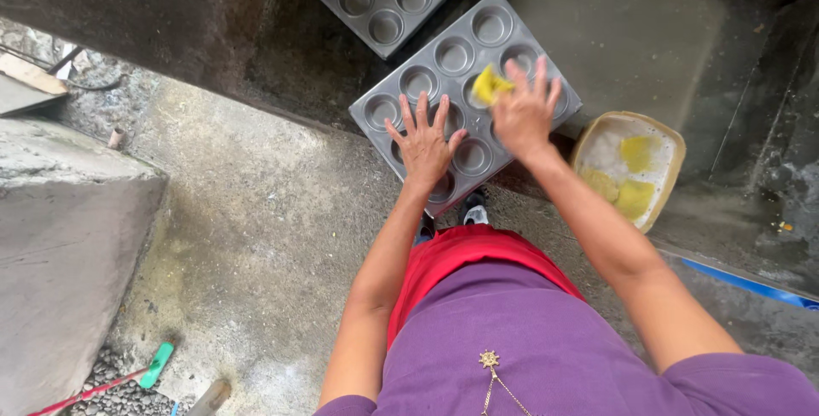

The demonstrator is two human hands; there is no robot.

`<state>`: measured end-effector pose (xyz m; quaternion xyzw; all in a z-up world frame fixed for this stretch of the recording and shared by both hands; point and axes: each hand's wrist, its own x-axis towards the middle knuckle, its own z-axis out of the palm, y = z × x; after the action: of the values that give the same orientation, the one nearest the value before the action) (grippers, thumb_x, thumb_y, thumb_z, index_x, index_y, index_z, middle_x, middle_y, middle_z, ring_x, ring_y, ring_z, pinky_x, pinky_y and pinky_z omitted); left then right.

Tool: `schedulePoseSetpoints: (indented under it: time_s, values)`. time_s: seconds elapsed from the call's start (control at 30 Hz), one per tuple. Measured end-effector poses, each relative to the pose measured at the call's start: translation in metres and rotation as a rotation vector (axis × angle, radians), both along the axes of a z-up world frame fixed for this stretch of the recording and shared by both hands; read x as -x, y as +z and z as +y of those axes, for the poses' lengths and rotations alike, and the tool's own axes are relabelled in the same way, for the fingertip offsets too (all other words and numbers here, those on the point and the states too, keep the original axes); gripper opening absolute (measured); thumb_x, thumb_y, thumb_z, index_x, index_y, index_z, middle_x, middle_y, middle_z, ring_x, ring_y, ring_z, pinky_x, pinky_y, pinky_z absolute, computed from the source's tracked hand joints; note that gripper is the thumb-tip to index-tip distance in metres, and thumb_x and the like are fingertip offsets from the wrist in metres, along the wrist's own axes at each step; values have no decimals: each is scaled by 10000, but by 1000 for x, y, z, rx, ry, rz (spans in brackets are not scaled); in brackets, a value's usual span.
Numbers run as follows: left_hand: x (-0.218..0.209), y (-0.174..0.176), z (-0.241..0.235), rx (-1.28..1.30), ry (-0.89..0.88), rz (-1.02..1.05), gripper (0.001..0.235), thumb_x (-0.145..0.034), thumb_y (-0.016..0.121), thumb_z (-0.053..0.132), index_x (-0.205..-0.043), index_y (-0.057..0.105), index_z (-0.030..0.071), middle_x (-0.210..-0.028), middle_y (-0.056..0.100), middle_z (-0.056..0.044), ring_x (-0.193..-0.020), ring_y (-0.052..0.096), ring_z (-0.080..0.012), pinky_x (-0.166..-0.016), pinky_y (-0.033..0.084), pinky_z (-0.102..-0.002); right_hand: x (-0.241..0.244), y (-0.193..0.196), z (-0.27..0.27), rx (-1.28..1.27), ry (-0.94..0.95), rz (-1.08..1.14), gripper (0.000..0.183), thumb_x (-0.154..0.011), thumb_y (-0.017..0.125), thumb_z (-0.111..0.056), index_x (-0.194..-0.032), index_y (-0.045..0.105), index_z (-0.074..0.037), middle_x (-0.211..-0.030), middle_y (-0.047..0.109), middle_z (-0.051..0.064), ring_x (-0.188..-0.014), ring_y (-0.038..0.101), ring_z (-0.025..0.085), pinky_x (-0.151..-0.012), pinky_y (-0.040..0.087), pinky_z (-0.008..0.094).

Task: The person washes two metal muffin trays in an outdoor concrete sink using a yellow sponge and water. They scrub the inside of the cups and the surface of the trays, rinsing them under running water.

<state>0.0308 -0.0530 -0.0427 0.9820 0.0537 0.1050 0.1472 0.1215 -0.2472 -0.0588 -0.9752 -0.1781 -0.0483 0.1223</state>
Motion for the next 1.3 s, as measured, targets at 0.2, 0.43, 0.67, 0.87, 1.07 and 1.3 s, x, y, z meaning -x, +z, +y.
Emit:
schedulePoseSetpoints:
  time_s: [0.2,0.43,0.67,0.87,1.07,1.3]
  values:
    - [7,-1,-2,25,-6,-8,756,-867,678,632,-1514,483,293,-1610,341,-106,-1546,140,-422,-1127,141,-792,12,2,18,61,140,3,563,-988,583,-630,-1164,781,-133,-1712,291,88,-1570,27,451,-1121,32,790]
    - [4,4,-2,57,9,-2,753,-851,702,620,-1497,485,300,-1601,346,-101,-1542,143,-409,-1144,130,-787,0,11,17,-29,254,-140,544,-896,699,-566,-1119,790,-79,-1624,355,215,-1460,110,498,-1015,99,764]
    - [47,5,11,133,183,0,905,-816,783,522,-1555,406,161,-1666,263,-134,-1572,112,-412,-1203,145,-730,58,26,55,-106,180,-104,247,-879,772,-237,-1101,728,-138,-1164,699,60,-1110,524,298,-923,353,503]
    - [97,-11,20,312,304,49,1221,-754,851,530,-1581,157,-41,-1677,111,-235,-1542,33,-490,-1139,138,-764,70,32,78,-5,373,-96,293,-985,706,-324,-1172,625,-113,-1056,701,99,-1083,549,318,-902,341,505]
    - [92,-27,11,387,369,52,1288,-730,871,492,-1604,85,-36,-1686,139,-218,-1556,96,-466,-1160,197,-722,45,19,66,-58,430,-4,407,-872,728,-357,-1110,599,-54,-991,687,189,-995,584,378,-830,378,510]
    - [90,-54,7,468,431,-21,1272,-711,865,413,-1597,71,-34,-1683,137,-236,-1561,113,-464,-1158,213,-710,73,12,99,-224,321,266,160,-936,665,-245,-1028,607,-129,-987,724,153,-958,650,340,-864,449,479]
